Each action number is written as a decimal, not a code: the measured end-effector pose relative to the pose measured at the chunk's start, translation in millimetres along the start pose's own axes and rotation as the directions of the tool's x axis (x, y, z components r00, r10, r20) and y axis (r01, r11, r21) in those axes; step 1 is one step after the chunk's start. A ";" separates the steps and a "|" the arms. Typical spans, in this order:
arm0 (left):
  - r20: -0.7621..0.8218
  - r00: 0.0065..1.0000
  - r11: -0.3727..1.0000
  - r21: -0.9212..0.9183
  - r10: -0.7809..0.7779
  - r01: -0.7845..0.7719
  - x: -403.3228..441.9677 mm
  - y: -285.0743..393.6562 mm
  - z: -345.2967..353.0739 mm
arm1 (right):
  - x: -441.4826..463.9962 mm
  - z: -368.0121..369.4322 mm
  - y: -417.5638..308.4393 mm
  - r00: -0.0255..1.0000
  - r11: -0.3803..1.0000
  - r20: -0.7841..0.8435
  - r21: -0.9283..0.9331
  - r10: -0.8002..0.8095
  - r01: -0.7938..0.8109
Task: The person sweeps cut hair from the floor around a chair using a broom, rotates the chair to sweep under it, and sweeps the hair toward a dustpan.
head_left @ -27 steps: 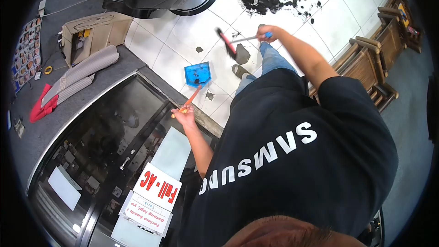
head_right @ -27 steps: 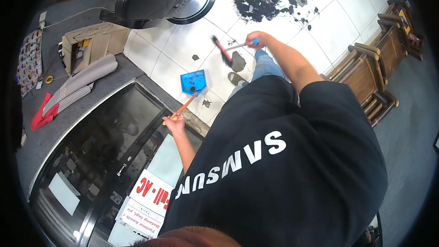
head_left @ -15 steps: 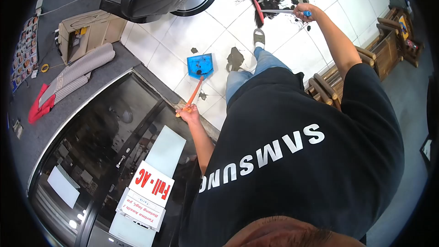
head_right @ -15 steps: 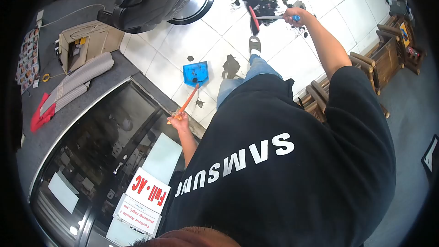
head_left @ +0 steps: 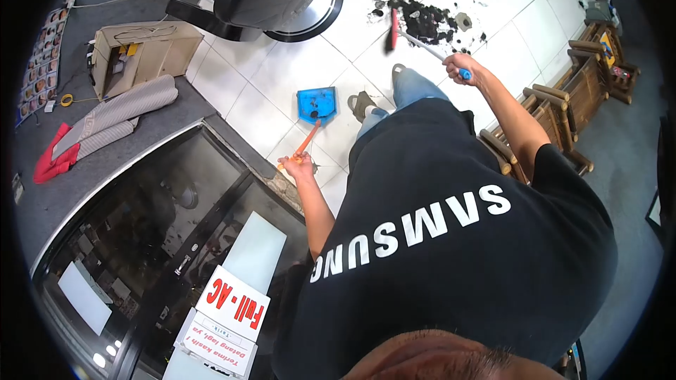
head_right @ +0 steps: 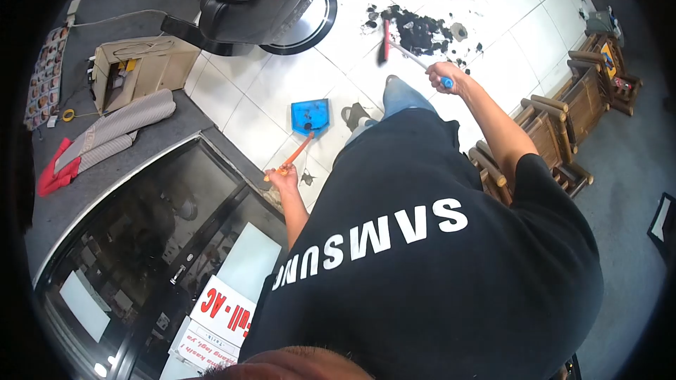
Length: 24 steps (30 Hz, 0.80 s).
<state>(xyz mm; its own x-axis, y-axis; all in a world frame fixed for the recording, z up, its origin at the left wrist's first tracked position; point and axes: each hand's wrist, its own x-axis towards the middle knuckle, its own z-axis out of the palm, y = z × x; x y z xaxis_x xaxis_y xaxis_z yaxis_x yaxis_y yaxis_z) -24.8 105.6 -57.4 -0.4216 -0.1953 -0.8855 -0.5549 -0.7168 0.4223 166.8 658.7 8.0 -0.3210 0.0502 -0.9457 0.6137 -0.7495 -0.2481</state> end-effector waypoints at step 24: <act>-0.123 0.989 0.992 -0.084 0.088 -0.099 -43.5 -28.8 70.7 | 165.1 -83.3 -197.9 0.949 0.979 0.257 0.044 0.184 -0.201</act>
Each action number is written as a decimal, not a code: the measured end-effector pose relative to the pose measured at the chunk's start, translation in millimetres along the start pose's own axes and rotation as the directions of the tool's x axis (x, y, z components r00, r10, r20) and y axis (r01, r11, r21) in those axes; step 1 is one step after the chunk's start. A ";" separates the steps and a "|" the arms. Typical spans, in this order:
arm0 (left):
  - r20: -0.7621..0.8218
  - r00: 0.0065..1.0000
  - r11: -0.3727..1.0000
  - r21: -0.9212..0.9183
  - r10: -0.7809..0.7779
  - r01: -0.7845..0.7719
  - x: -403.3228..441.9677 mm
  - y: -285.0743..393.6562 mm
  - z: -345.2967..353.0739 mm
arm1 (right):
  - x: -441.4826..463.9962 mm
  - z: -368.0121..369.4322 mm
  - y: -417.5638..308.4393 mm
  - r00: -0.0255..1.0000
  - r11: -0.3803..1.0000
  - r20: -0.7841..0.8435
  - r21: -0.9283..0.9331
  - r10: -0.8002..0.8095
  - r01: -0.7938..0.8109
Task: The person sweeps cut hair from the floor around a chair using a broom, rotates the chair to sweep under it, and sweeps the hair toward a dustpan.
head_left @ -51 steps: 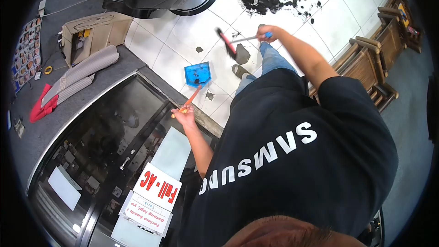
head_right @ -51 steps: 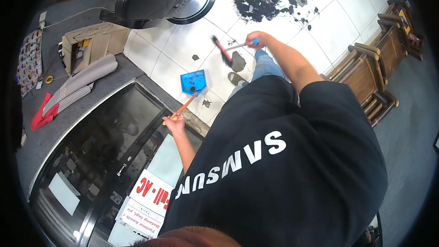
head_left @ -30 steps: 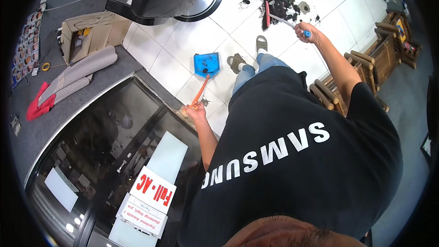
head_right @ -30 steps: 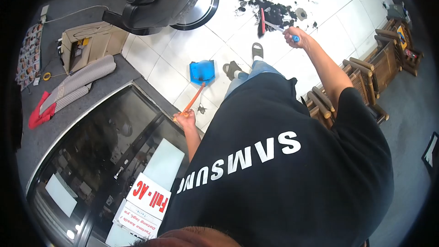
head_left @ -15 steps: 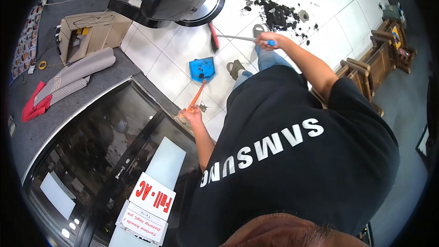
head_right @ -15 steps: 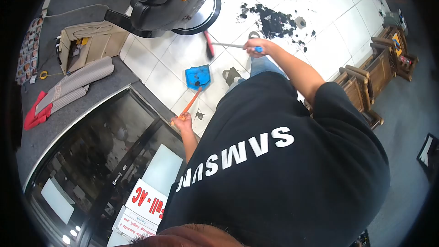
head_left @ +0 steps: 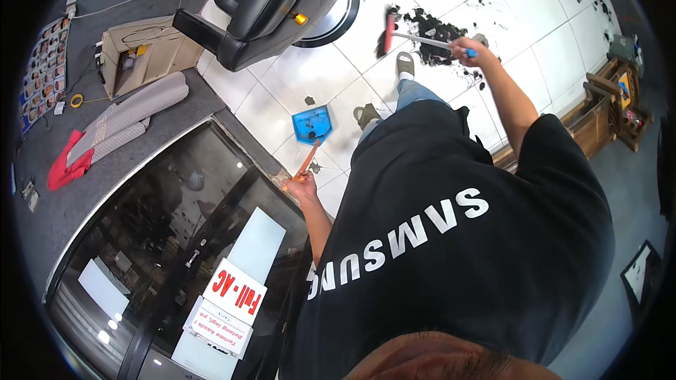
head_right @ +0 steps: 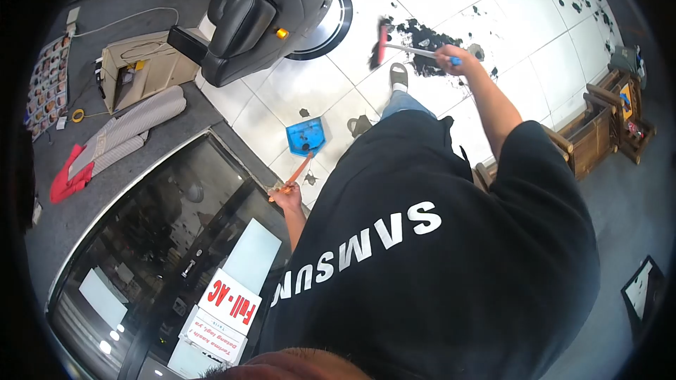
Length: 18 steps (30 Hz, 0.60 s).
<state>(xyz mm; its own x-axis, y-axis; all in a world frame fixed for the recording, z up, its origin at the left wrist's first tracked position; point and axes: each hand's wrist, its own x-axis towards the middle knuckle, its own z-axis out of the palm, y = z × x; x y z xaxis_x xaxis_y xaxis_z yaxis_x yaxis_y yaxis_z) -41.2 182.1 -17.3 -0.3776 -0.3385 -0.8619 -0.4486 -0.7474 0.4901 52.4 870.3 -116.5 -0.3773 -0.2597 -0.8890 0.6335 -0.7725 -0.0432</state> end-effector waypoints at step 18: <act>-0.029 0.998 0.997 -0.055 -0.055 0.054 -30.4 -60.3 49.9 | 69.6 133.5 -41.7 0.972 0.972 0.175 -0.203 0.156 -0.119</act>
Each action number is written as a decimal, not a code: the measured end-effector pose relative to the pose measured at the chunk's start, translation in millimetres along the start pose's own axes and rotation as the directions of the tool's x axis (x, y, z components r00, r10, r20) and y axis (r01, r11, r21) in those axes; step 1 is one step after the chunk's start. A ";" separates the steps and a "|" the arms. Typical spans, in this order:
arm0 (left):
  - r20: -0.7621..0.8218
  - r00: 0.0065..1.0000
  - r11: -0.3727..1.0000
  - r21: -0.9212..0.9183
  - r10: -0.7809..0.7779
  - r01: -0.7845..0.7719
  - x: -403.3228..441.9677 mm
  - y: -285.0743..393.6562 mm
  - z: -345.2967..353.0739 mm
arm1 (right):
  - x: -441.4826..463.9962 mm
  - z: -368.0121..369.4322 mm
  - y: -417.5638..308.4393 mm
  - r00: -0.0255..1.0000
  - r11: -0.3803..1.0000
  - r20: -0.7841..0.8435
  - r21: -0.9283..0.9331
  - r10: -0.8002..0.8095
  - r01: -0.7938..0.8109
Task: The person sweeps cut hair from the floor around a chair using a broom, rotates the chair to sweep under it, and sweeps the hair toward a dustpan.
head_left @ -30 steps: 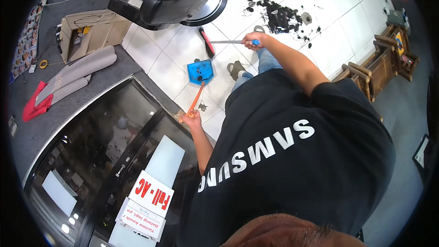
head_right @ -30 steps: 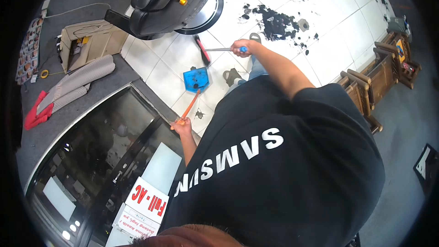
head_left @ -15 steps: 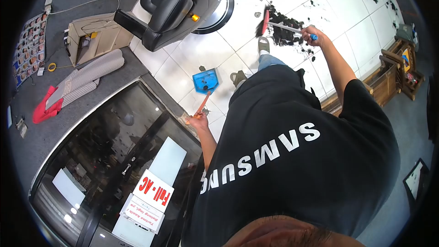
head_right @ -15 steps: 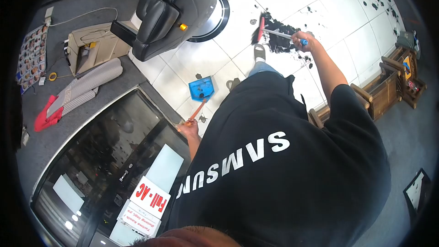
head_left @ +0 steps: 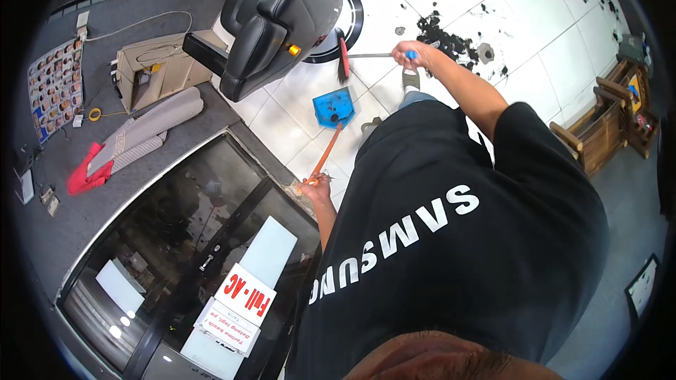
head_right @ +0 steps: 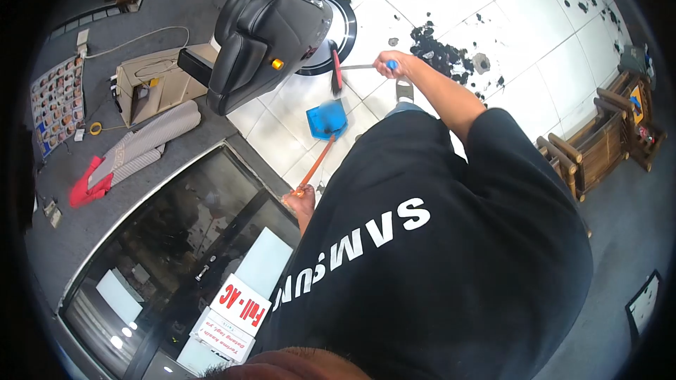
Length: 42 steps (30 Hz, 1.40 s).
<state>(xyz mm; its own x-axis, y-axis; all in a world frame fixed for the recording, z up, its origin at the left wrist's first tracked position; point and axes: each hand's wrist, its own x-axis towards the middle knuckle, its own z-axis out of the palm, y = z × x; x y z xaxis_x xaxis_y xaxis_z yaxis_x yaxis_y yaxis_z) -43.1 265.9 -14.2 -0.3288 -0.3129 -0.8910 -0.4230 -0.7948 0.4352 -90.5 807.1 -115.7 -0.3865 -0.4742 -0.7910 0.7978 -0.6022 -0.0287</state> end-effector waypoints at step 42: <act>0.108 0.994 0.964 0.267 -0.011 -0.018 -21.9 -37.3 47.9 | 5.2 5.1 -47.5 0.996 0.996 -0.001 0.003 -0.094 0.094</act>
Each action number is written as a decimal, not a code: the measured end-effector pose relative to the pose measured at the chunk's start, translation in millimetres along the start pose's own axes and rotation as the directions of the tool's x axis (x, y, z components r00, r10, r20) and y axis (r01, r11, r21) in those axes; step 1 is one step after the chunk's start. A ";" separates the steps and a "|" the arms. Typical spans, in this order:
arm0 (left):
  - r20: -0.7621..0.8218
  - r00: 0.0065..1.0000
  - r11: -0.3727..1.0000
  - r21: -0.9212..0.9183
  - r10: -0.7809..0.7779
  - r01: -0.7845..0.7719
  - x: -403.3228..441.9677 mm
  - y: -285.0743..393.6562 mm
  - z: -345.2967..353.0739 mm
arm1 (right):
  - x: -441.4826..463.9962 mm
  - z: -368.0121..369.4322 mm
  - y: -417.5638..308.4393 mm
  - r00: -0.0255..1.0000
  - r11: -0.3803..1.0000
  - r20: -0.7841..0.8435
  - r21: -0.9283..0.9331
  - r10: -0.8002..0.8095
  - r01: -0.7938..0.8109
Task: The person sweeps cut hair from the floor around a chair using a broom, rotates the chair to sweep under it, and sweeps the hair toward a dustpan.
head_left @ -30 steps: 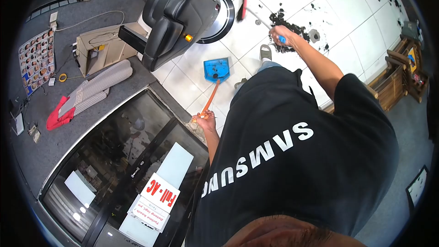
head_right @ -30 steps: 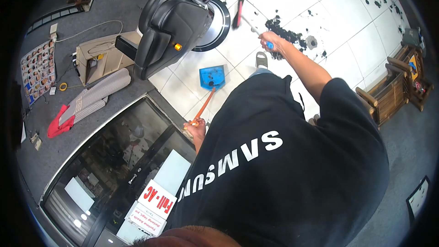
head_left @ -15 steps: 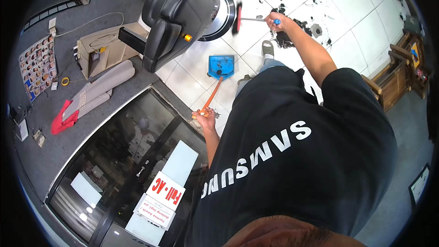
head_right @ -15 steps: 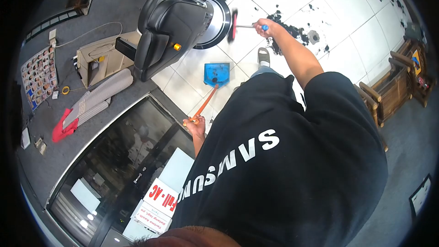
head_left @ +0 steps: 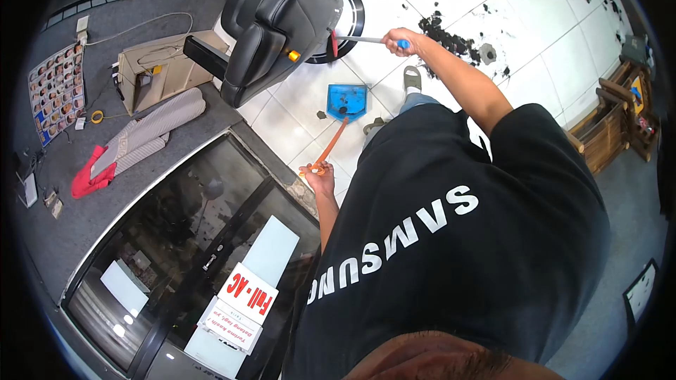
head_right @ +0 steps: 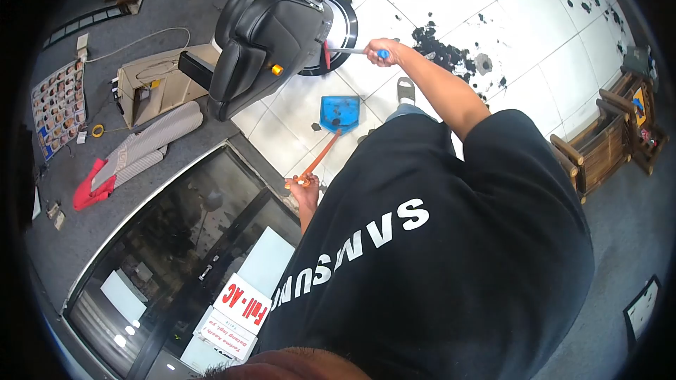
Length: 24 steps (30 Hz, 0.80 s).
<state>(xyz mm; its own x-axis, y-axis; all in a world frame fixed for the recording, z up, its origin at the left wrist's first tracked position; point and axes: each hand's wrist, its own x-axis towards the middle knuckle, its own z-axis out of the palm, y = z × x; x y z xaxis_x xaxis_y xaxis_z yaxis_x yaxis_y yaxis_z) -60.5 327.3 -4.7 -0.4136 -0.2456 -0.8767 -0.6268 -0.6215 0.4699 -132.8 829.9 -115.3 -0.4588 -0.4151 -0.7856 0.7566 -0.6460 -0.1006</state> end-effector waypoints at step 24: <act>0.099 0.995 0.992 0.125 -0.034 0.022 -3.2 33.4 55.5 | -52.7 -59.7 30.0 0.817 0.920 -0.453 -0.323 -0.357 0.222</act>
<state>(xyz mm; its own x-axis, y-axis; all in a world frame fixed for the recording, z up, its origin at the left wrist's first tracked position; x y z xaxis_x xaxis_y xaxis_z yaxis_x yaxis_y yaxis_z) -116.7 348.6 19.5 -0.4552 -0.1496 -0.8777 -0.7132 -0.5288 0.4600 -58.2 870.6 -113.4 -0.4336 0.1817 -0.8826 0.7445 -0.4796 -0.4645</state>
